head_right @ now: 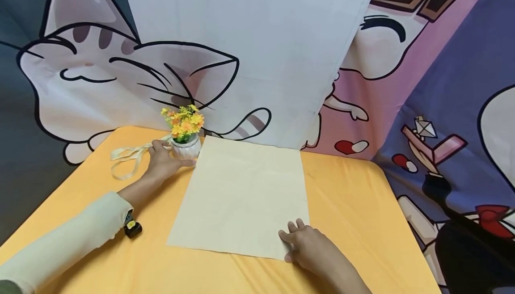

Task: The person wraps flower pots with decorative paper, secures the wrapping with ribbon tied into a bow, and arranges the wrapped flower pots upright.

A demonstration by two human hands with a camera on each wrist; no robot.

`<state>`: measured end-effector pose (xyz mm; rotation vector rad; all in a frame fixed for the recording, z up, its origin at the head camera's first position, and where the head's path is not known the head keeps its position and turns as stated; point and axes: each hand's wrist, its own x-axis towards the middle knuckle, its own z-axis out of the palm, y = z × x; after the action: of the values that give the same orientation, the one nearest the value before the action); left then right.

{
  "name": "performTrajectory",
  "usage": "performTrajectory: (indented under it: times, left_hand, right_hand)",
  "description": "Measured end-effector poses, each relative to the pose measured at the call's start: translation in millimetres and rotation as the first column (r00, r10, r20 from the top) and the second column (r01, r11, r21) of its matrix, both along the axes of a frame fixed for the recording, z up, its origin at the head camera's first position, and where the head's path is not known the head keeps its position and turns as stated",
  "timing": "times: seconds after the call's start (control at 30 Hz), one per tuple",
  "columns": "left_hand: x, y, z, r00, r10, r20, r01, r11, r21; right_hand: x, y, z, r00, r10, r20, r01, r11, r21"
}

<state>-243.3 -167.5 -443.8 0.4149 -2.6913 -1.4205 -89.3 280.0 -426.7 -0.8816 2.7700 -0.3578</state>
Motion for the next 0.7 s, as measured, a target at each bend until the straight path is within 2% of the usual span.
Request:
performTrajectory:
  times: [0.13,0.23,0.37,0.5,0.7]
  left_hand:
    - [-15.2,-7.3,-8.2,0.999,-0.024,-0.042,0.024,1.0,-0.012]
    - [-24.9,-12.9,-11.4,0.995,-0.096,-0.036,0.095,0.995,-0.025]
    - [-33.7,-18.6,-12.1,0.99,-0.141,-0.026,0.139,0.989,-0.056]
    - [-37.5,-22.0,-10.0,0.987,-0.157,-0.036,0.154,0.986,-0.071]
    - [-39.2,-20.0,-3.8,0.988,-0.143,-0.049,0.141,0.989,-0.05]
  right_hand:
    - [-0.1,-0.8,0.5,1.0,-0.015,-0.001,0.015,1.0,0.011]
    - [0.1,-1.1,0.6,0.999,-0.031,0.029,0.03,0.999,0.011]
    - [0.9,-1.6,0.3,0.998,-0.047,0.047,0.046,0.999,0.017]
    - [0.3,-3.0,1.1,0.999,-0.047,0.022,0.046,0.999,0.024]
    - [1.6,-4.0,1.7,0.999,-0.037,-0.001,0.037,0.999,0.031]
